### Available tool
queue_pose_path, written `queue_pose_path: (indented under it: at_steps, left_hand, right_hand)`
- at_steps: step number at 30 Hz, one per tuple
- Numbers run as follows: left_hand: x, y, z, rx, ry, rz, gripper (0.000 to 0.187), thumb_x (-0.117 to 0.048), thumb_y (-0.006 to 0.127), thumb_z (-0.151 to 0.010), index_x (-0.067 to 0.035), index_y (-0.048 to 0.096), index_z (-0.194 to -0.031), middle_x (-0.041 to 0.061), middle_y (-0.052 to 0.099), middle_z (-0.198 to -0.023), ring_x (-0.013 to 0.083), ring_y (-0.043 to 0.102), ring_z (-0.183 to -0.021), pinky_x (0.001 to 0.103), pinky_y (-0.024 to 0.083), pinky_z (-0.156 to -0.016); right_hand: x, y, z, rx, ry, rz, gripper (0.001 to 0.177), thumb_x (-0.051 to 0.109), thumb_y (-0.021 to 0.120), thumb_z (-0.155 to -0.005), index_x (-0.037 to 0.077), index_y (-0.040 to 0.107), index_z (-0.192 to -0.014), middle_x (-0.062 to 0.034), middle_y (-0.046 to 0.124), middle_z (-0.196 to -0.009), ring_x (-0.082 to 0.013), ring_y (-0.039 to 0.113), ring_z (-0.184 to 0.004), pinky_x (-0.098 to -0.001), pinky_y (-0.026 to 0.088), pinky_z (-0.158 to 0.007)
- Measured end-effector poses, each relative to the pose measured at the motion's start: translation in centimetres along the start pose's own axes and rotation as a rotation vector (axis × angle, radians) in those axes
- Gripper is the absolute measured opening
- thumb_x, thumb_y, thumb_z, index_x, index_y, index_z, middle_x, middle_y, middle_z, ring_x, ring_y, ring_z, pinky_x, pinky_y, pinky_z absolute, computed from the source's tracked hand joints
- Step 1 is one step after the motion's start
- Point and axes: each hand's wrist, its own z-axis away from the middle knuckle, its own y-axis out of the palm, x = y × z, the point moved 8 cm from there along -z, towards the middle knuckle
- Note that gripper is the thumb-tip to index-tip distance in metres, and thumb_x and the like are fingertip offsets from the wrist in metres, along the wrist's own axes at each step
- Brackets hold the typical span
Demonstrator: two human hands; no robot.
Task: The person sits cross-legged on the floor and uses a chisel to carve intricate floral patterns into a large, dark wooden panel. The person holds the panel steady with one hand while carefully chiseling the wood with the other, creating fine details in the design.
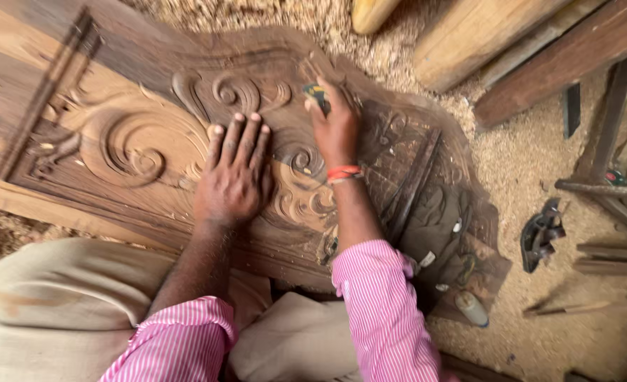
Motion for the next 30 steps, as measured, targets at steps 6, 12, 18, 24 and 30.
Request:
queue_pose_path:
  at_steps: [6,12,18,24,30]
  left_hand:
    - [0.3,0.5,-0.7,0.017,0.013,-0.118,0.064,-0.035,0.047,-0.102,-0.005,0.043,-0.157,0.014,0.035,-0.166,0.0304,0.030,-0.154,0.048,0.018,-0.126]
    - [0.2,1.3,-0.1,0.078,-0.003,-0.021,0.061,-0.035,0.041,-0.107,-0.004,0.039,-0.160,0.015,0.030,-0.169,0.0313,0.027,-0.157,0.049,0.015,-0.128]
    - [0.6,1.1,-0.5,0.012,0.006,-0.055,0.063,-0.037,0.041,-0.105,-0.004,0.040,-0.158,0.015,0.032,-0.167,0.0311,0.028,-0.154,0.048,0.016,-0.127]
    - [0.2,0.9,-0.1,0.082,0.005,-0.043,0.061,-0.035,0.040,-0.109,-0.006,0.036,-0.162,0.013,0.028,-0.171,0.0303,0.024,-0.159,0.048,0.013,-0.131]
    - [0.4,0.7,-0.2,0.029,0.008,-0.060,0.064,-0.034,0.047,-0.104,-0.004,0.040,-0.160,0.014,0.030,-0.169,0.0309,0.025,-0.156,0.049,0.015,-0.128]
  right_hand:
    - [-0.1,-0.9,-0.5,-0.001,-0.137,0.133,0.015,0.004,0.073,-0.094,0.007,0.073,-0.109,-0.0113,0.076,-0.102,-0.0313,0.074,-0.095,-0.0414,0.057,-0.085]
    - [-0.4,0.2,-0.9,-0.015,-0.102,0.134,0.017,0.006,0.078,-0.088,0.006,0.074,-0.104,-0.0131,0.076,-0.098,-0.0297,0.073,-0.091,-0.0394,0.058,-0.080]
    - [-2.5,-0.8,-0.2,-0.056,-0.039,0.205,0.022,0.005,0.075,-0.084,0.008,0.074,-0.106,-0.0137,0.076,-0.100,-0.0297,0.075,-0.091,-0.0382,0.058,-0.081]
    - [-1.5,2.6,-2.3,-0.054,-0.143,0.131,0.018,0.005,0.076,-0.089,0.008,0.072,-0.106,-0.0137,0.077,-0.101,-0.0321,0.074,-0.096,-0.0404,0.058,-0.086]
    - [-1.4,0.9,-1.2,-0.059,-0.022,0.160,0.018,0.005,0.075,-0.087,0.007,0.074,-0.104,-0.0136,0.076,-0.100,-0.0315,0.073,-0.092,-0.0397,0.057,-0.083]
